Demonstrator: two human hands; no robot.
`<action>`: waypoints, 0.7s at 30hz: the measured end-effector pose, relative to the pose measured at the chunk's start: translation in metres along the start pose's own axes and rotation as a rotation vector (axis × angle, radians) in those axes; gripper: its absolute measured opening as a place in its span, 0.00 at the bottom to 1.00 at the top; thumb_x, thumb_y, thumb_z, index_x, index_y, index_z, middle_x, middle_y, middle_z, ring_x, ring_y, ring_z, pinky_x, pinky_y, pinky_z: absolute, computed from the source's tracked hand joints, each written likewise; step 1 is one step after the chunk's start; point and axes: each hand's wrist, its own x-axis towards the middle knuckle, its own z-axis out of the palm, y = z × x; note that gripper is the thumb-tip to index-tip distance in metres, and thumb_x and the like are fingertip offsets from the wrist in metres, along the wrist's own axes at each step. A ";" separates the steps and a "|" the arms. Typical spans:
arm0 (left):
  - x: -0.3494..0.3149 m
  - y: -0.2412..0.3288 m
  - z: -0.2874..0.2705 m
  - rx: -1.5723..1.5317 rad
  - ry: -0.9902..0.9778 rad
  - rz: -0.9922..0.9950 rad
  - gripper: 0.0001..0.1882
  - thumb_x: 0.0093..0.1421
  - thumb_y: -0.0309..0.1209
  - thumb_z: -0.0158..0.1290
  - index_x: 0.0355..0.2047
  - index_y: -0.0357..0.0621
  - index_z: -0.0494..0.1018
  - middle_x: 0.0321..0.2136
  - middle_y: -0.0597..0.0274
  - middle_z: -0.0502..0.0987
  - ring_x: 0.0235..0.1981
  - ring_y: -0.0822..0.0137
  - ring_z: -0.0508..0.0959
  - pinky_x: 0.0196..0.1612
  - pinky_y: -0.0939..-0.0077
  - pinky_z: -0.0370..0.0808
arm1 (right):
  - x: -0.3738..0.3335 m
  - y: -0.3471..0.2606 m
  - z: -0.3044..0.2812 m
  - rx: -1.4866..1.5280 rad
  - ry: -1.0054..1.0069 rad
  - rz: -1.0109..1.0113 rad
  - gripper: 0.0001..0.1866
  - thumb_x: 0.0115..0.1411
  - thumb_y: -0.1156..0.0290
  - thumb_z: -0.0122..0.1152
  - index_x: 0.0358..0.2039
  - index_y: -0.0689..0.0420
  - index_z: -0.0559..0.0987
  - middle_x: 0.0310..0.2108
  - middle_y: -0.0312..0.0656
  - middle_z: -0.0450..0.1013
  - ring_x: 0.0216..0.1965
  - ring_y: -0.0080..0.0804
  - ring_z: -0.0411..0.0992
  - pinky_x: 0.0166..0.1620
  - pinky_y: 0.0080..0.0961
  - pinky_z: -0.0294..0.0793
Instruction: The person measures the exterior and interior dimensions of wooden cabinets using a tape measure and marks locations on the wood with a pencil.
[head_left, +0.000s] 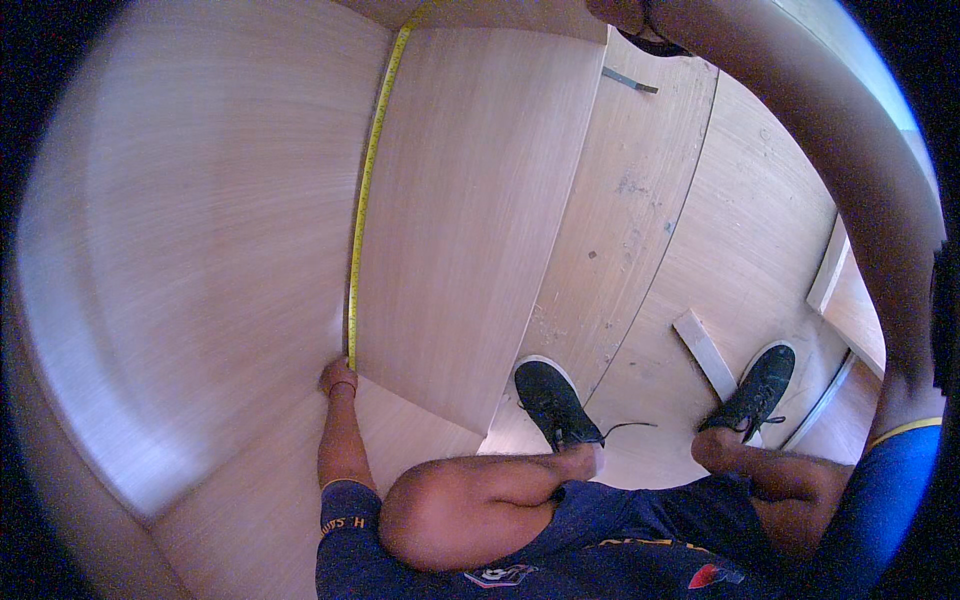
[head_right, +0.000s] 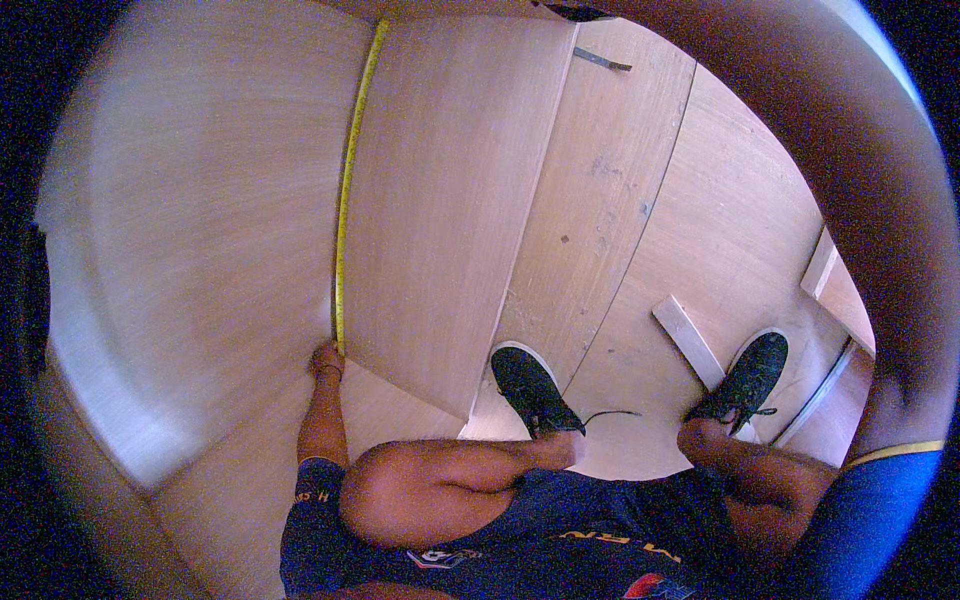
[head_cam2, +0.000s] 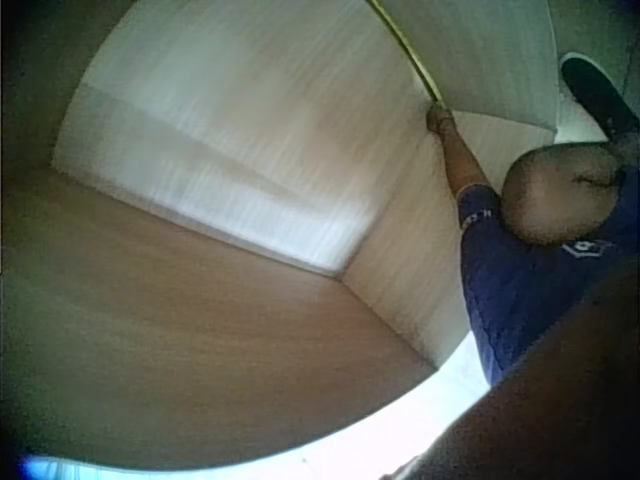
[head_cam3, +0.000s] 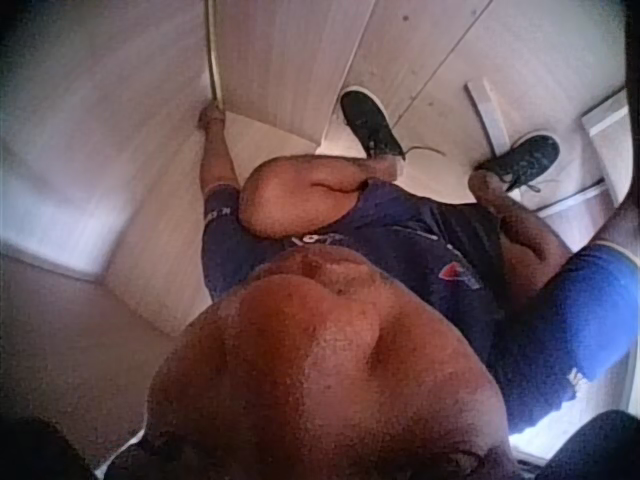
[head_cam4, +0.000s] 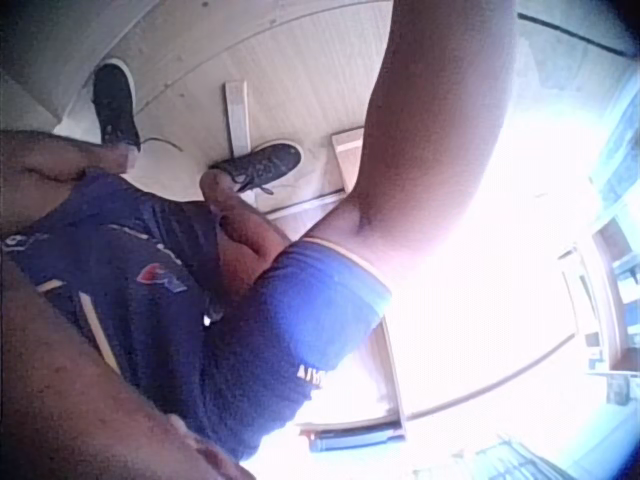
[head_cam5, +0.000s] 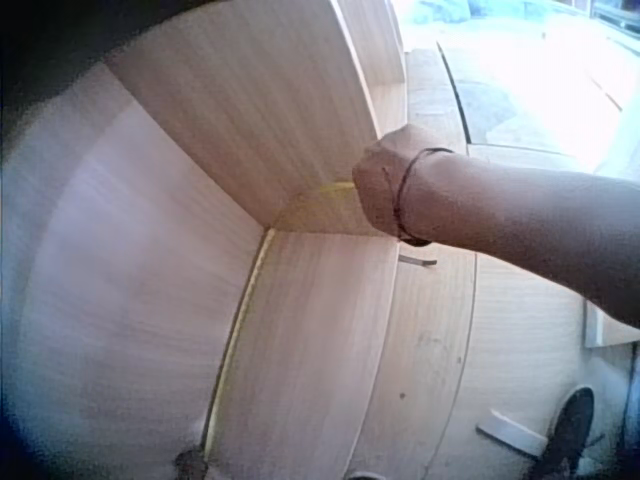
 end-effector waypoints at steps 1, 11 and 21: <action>-0.002 0.001 -0.002 -0.004 0.005 -0.008 0.13 0.52 0.35 0.49 0.39 0.54 0.73 0.37 0.57 0.75 0.41 0.56 0.75 0.44 0.61 0.71 | 0.002 -0.002 0.000 -0.031 0.018 -0.013 0.09 0.49 0.67 0.54 0.26 0.56 0.80 0.30 0.46 0.76 0.34 0.36 0.75 0.35 0.29 0.73; -0.016 0.008 -0.017 -0.025 0.035 -0.020 0.13 0.51 0.33 0.50 0.39 0.53 0.72 0.37 0.56 0.76 0.40 0.55 0.75 0.43 0.61 0.72 | 0.021 -0.014 0.032 0.080 0.012 -0.027 0.10 0.49 0.67 0.53 0.28 0.55 0.81 0.31 0.45 0.76 0.35 0.36 0.75 0.36 0.30 0.74; -0.010 0.009 -0.003 -0.047 0.086 -0.068 0.12 0.56 0.39 0.44 0.38 0.55 0.73 0.36 0.57 0.76 0.39 0.55 0.76 0.42 0.60 0.72 | 0.035 -0.026 0.056 0.087 0.013 -0.018 0.09 0.47 0.68 0.54 0.27 0.54 0.81 0.30 0.45 0.76 0.35 0.37 0.75 0.36 0.29 0.74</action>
